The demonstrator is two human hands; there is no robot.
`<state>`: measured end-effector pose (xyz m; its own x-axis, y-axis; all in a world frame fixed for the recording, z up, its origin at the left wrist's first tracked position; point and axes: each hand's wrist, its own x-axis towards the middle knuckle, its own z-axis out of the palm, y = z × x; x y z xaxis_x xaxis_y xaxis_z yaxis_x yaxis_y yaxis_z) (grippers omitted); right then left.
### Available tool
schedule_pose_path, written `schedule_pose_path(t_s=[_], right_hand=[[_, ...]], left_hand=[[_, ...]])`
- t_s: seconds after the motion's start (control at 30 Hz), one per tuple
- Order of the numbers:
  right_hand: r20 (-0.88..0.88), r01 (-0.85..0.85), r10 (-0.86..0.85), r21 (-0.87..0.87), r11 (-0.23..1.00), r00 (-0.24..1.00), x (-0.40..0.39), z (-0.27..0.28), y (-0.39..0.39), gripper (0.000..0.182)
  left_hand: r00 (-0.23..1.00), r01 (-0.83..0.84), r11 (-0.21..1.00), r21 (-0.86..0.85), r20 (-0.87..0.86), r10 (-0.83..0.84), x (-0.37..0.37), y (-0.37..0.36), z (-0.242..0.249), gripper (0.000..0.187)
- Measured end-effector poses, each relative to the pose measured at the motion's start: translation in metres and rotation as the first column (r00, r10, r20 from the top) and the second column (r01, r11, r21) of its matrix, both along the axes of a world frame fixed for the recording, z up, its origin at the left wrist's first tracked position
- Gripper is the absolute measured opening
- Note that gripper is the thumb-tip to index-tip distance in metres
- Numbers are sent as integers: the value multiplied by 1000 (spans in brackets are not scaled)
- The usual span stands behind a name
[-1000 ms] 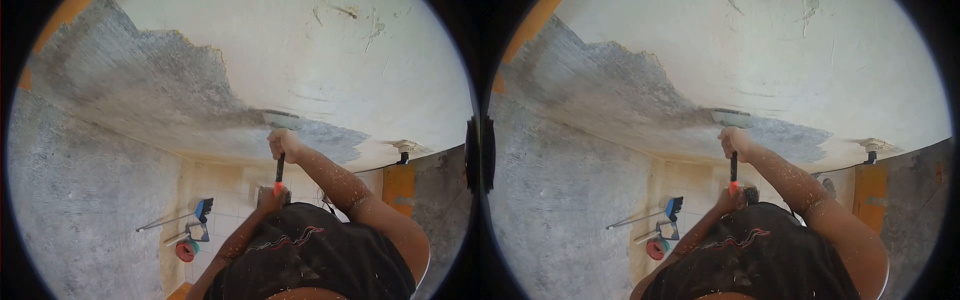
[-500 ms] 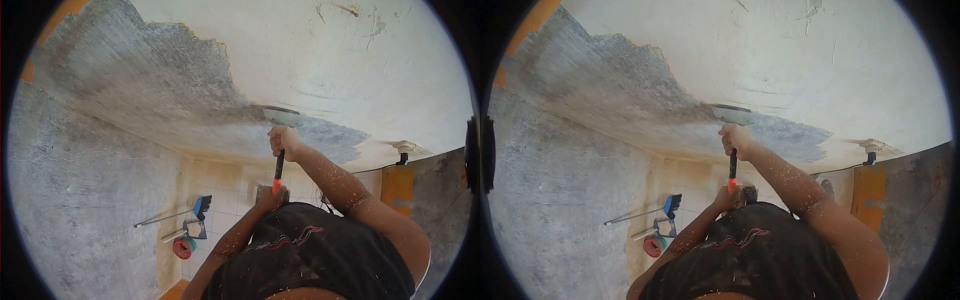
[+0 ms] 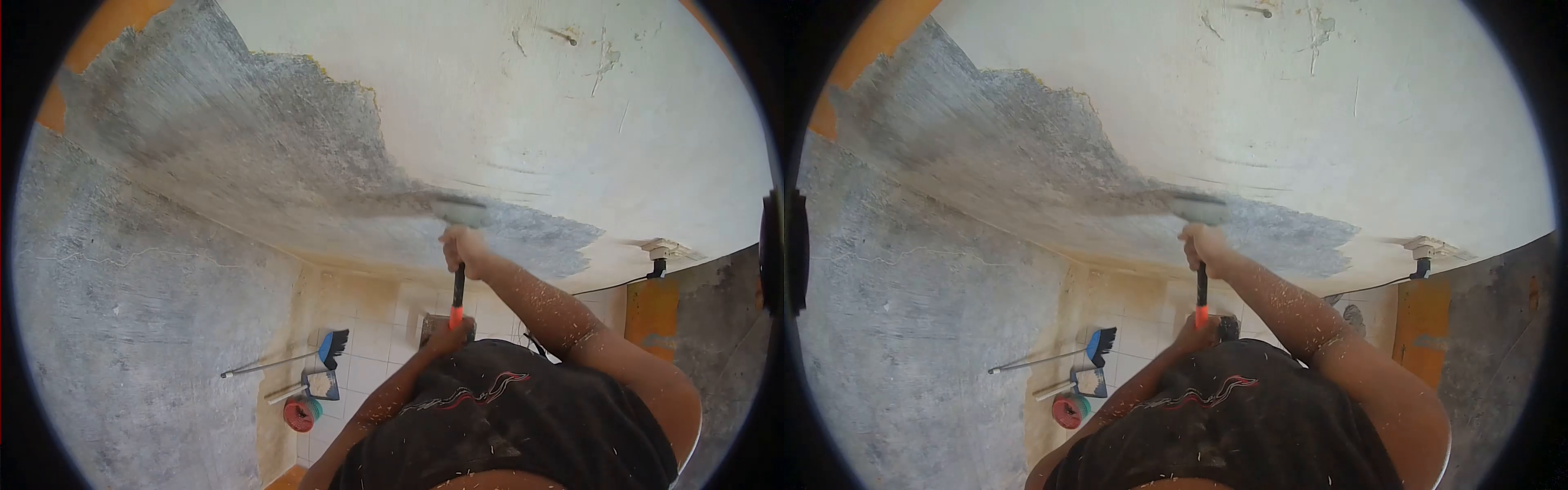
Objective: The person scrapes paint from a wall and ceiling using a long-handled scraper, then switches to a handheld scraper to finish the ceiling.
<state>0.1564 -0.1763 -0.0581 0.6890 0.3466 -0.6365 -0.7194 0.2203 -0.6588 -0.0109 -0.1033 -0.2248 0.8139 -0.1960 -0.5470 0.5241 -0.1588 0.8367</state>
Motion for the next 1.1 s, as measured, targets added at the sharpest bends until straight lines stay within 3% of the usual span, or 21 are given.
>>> schedule_pose_path(t_s=[0.07,0.17,0.23,0.3,0.37,0.43,0.57,0.63,0.77,0.83,0.87,0.93,1.1], right_hand=[[-24,-11,9,-93,996,1000,-4,-6,2,23],[-64,-70,74,53,996,995,14,10,2,25],[-86,-73,80,83,994,993,14,17,5,26],[-84,-75,86,119,990,993,16,20,7,27],[-107,-36,41,50,998,993,5,14,8,29],[-117,-61,65,40,997,991,-7,-4,5,24],[-99,-76,83,71,995,992,10,17,6,21],[-100,-73,85,124,990,991,13,20,8,24],[-113,-37,47,91,995,992,0,12,7,23],[-70,-42,39,-29,999,997,-9,5,8,22],[-65,-40,38,-28,999,997,-5,6,8,22],[-49,-20,21,22,1000,999,6,9,7,19],[-57,-36,39,60,998,998,11,17,6,22]], left_hand=[[995,6,999,-51,99,-1,-3,-3,-14,43],[994,-60,985,-161,76,73,4,-2,11,44],[993,-23,999,36,-118,27,17,13,33,43],[988,-50,999,-9,-148,48,16,13,42,43],[979,-82,995,-52,-193,70,3,8,31,42],[989,-112,979,-168,75,126,-9,-2,8,42],[995,-83,981,-176,-60,74,2,5,25,40],[989,-59,997,-47,-139,52,13,15,54,39],[984,-76,995,-63,-163,65,0,7,33,44],[995,-72,964,-258,46,87,-7,-3,13,44],[995,-69,964,-256,52,85,-4,-2,14,44],[976,-124,977,-171,-197,89,7,-1,48,35],[981,-98,977,-187,-186,63,16,7,42,39]])
